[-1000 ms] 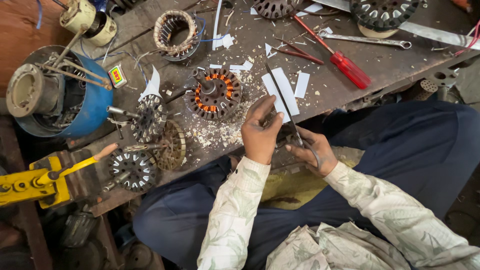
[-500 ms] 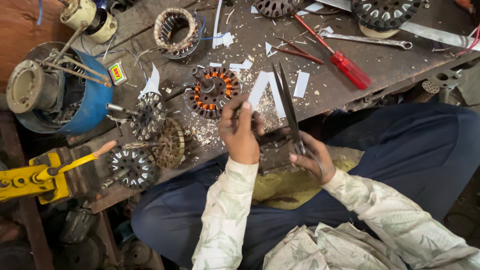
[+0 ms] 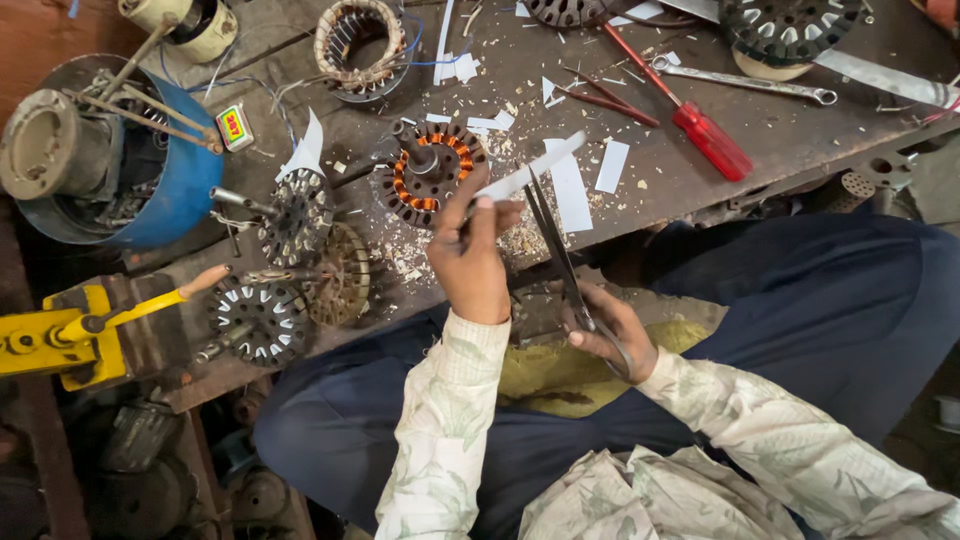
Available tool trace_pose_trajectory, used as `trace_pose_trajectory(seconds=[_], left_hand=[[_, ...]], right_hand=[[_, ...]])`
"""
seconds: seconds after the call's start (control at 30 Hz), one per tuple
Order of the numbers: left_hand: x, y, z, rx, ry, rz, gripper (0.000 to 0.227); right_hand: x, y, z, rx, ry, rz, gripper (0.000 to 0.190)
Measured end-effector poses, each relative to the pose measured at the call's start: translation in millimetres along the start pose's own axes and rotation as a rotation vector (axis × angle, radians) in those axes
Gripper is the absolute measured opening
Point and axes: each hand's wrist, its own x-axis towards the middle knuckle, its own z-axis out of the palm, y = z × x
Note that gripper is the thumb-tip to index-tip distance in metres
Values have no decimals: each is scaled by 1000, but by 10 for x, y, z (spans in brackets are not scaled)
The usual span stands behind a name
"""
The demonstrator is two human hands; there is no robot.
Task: The person inserts small white insulating paper pieces into the slots of a motor rotor using their fingers. They use scissors to trim the paper to fit the slots and a screwdriver to push the pieces into place. The person handles the rotor and paper pieces repeatedly to complete the assembly.
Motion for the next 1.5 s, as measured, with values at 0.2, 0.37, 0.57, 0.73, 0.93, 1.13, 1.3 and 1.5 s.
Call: trace_pose_trajectory(seconds=[0.2,0.37,0.57,0.73,0.93,1.13,1.3,1.5], left_hand=[[-58,-95,31,51,51,-150,22],[-42,-177,23,-36,48,-251,23],[-49,-204,36,-67,85,-302,23],[-43,-199,50,-70,93,-296,23],[-42,-206,39,-66,97,-303,23],[-24,-252,18,-74,105,-322,22],[1,-299,-8,-81,107,-314,22],[-7,-294,15,-86,112,-321,22]], right_hand=[[39,-75,-3,-64,2,-27,76],[52,-92,8,-94,22,-10,72],[80,-111,-13,-102,30,-17,70],[96,-136,2,-126,39,-17,70],[81,-142,-13,-100,25,-22,69],[90,-117,-60,-262,56,3,67],[119,-105,-70,-223,54,-3,66],[114,-100,-64,-167,78,41,64]])
